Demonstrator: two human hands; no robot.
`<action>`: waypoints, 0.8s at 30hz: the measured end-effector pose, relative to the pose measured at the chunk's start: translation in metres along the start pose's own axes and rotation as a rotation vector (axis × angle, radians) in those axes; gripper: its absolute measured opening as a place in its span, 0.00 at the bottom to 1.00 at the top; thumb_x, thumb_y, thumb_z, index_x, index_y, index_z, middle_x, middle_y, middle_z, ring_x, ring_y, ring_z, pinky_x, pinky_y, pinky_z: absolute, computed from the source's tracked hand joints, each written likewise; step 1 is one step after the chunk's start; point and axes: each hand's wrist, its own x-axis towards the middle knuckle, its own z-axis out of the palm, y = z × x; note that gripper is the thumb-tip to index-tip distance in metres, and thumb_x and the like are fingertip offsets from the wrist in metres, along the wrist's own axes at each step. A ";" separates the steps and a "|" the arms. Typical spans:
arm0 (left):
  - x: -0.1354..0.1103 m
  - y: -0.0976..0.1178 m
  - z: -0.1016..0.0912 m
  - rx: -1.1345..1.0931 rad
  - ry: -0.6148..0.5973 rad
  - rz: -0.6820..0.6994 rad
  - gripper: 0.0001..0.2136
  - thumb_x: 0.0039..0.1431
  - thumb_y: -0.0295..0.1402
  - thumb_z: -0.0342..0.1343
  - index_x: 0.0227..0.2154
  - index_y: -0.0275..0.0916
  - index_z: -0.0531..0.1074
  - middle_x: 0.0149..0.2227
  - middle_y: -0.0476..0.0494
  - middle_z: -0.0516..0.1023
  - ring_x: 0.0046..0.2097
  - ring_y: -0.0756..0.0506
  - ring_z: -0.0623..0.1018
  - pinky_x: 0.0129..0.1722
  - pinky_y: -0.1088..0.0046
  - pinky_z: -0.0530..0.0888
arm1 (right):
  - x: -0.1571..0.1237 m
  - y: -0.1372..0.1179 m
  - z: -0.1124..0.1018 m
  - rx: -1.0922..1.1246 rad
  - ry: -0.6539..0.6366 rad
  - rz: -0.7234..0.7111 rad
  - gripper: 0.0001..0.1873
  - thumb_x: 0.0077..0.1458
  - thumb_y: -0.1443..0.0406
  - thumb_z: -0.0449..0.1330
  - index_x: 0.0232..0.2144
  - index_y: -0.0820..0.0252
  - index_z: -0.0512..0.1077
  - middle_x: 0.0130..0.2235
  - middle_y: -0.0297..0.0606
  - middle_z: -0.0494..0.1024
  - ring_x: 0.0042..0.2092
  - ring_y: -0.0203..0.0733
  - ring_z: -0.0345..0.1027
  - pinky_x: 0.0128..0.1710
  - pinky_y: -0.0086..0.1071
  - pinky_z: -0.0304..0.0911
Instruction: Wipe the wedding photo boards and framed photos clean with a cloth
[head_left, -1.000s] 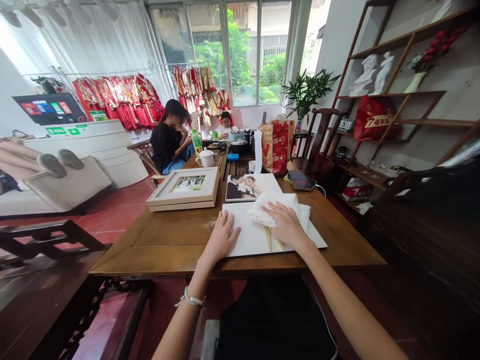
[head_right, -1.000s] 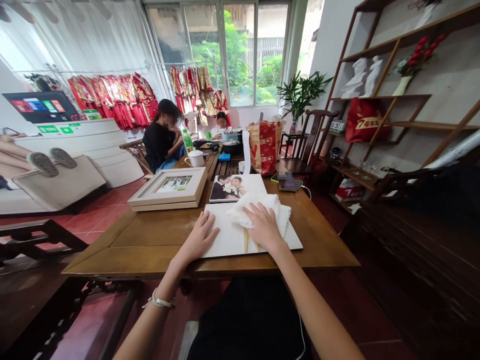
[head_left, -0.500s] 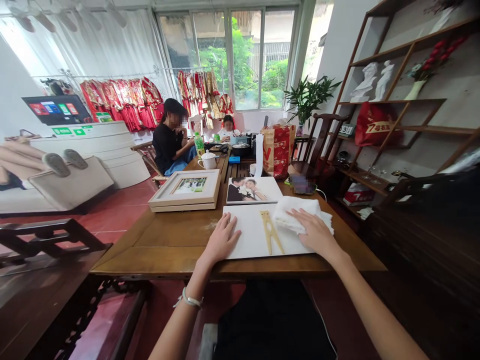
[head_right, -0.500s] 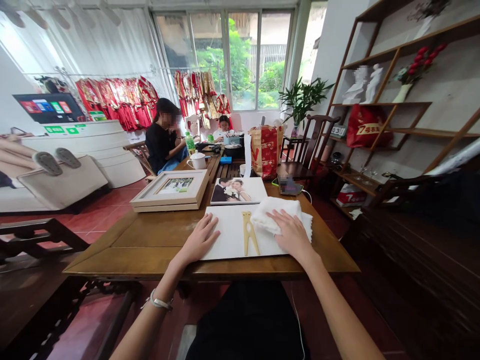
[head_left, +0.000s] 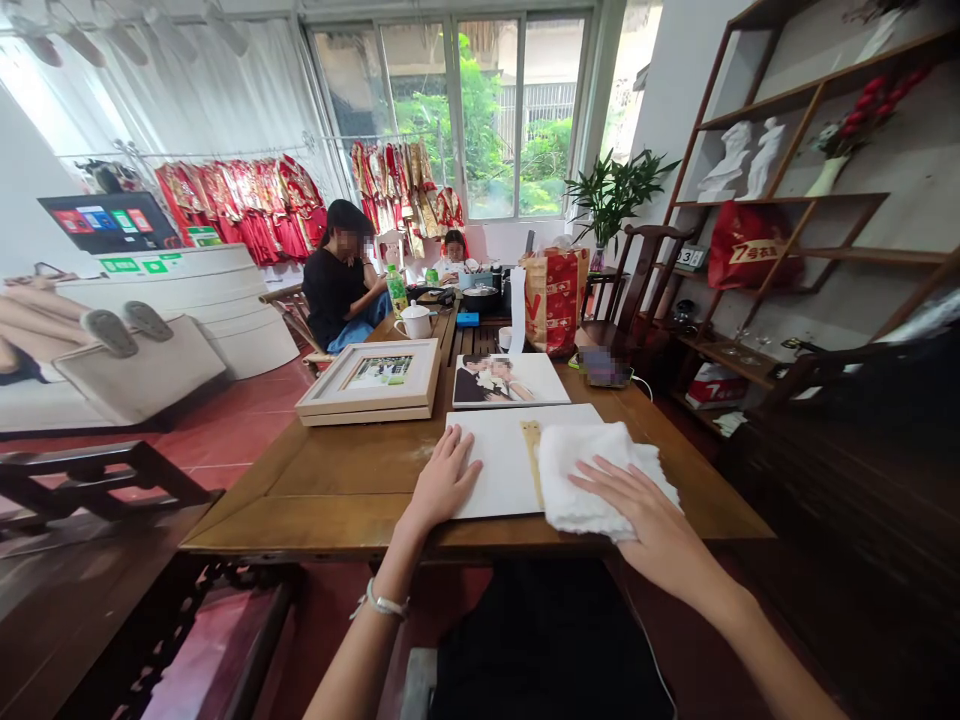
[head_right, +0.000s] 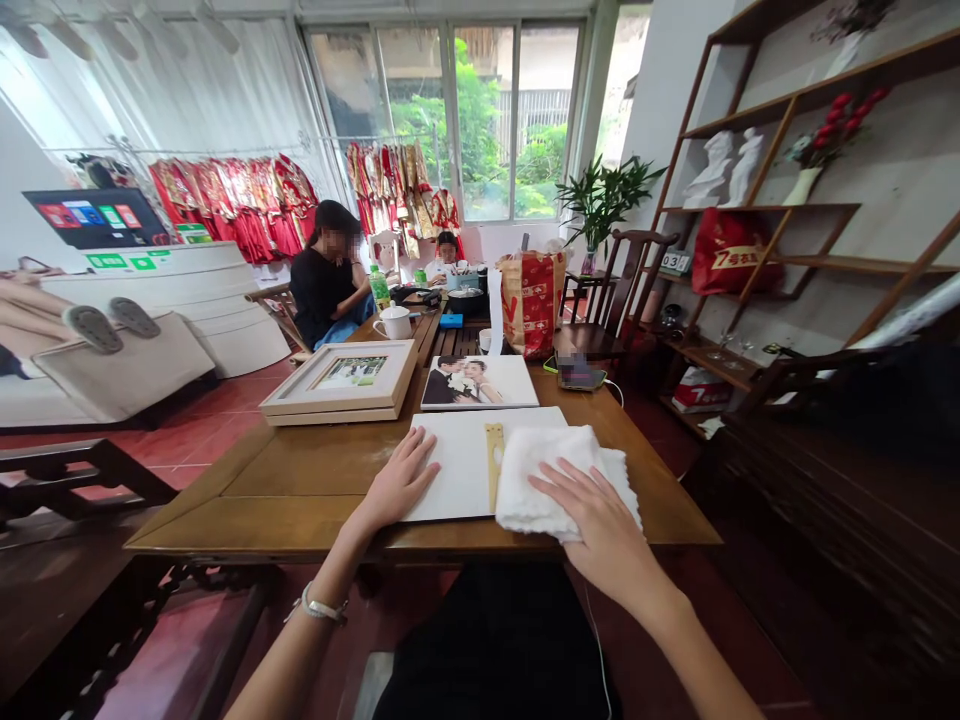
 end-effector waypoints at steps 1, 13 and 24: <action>0.000 0.000 -0.001 0.003 -0.006 0.005 0.21 0.59 0.37 0.48 0.55 0.37 0.63 0.64 0.37 0.55 0.66 0.40 0.50 0.62 0.56 0.53 | -0.002 0.007 -0.003 -0.022 0.006 0.024 0.45 0.33 0.77 0.47 0.57 0.48 0.61 0.61 0.29 0.61 0.63 0.43 0.47 0.61 0.50 0.44; -0.001 0.007 -0.004 0.054 -0.007 -0.025 0.22 0.60 0.37 0.47 0.55 0.33 0.62 0.63 0.33 0.54 0.66 0.39 0.50 0.62 0.58 0.53 | 0.091 0.045 0.008 -0.034 -0.043 0.144 0.38 0.39 0.76 0.49 0.56 0.57 0.63 0.61 0.37 0.60 0.64 0.46 0.44 0.61 0.53 0.38; -0.001 0.004 -0.001 0.121 -0.025 -0.019 0.22 0.62 0.38 0.44 0.57 0.34 0.60 0.64 0.35 0.53 0.66 0.40 0.49 0.62 0.58 0.54 | -0.024 0.014 -0.015 0.085 -0.088 -0.032 0.46 0.34 0.78 0.46 0.59 0.46 0.58 0.62 0.27 0.57 0.64 0.42 0.42 0.62 0.51 0.38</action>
